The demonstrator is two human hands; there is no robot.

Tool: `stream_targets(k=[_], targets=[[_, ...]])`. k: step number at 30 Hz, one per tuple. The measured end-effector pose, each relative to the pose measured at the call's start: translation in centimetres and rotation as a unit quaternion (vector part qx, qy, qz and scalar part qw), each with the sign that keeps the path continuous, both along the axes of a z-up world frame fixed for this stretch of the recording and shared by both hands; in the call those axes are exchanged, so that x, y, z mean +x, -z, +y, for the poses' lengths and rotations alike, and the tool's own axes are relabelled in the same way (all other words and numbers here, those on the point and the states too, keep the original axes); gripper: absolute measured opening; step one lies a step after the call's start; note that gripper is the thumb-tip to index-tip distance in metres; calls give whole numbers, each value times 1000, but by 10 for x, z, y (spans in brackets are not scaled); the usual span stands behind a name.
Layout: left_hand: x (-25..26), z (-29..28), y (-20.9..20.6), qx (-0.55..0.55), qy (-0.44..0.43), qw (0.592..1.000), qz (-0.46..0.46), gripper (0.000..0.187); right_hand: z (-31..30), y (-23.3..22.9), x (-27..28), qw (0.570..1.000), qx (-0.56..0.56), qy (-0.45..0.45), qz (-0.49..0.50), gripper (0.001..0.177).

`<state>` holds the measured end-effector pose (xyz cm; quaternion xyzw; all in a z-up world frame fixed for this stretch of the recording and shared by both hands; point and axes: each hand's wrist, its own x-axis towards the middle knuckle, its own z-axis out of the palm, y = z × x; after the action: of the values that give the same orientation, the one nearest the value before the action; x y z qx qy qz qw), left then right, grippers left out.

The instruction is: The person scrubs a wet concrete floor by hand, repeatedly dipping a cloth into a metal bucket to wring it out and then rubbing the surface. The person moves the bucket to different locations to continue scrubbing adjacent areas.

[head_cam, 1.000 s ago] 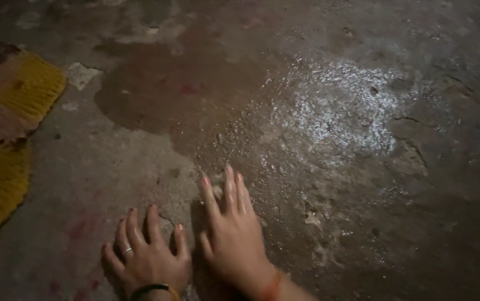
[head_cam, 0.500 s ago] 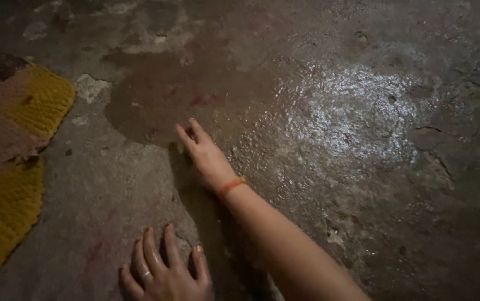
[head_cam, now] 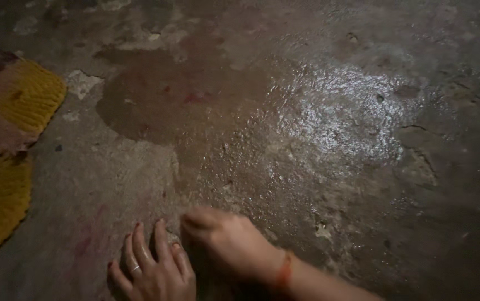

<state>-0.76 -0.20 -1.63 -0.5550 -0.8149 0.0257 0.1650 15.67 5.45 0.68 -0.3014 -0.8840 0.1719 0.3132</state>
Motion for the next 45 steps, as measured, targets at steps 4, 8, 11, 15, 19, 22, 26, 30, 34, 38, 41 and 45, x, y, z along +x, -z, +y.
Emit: stream_targets(k=[4, 8, 11, 15, 19, 22, 26, 30, 34, 38, 41, 45], targets=[[-1, -2, -3, -57, -5, 998, 22, 61, -32, -13, 16, 1000, 7, -17, 23, 44], [6, 0, -8, 1, -3, 1000, -23, 60, -7, -4, 5, 999, -19, -3, 31, 45], [7, -2, -19, -26, -7, 999, -30, 67, 46, 5, -25, 997, -40, 72, 13, 34], [11, 4, -25, -91, -31, 995, -17, 69, 128, 11, -67, 991, 6, 113, 71, 34], [13, 4, -27, -95, -36, 995, -13, 66, 167, 26, -91, 970, 136, 194, 54, 30], [11, 3, -29, -104, -30, 994, -7, 68, 156, 33, -88, 983, 105, 153, 17, 34], [10, 4, -32, -127, -35, 991, 1, 68, 104, 23, -59, 997, 70, 24, 0, 43], [9, 3, -29, -131, -37, 991, 12, 68, 39, 2, -16, 996, 2, -78, -38, 33], [9, 3, -22, -51, -26, 998, -9, 63, -6, -5, 9, 992, -77, -77, -70, 25], [7, 1, -19, -82, -23, 996, 3, 67, 15, 11, -13, 978, 162, 93, -94, 48], [6, -1, -19, -47, -14, 999, -10, 67, 64, 15, -50, 986, 52, 132, -81, 47], [5, 0, -15, -44, -6, 999, -7, 67, 110, 14, -76, 972, 80, 220, -16, 48]])
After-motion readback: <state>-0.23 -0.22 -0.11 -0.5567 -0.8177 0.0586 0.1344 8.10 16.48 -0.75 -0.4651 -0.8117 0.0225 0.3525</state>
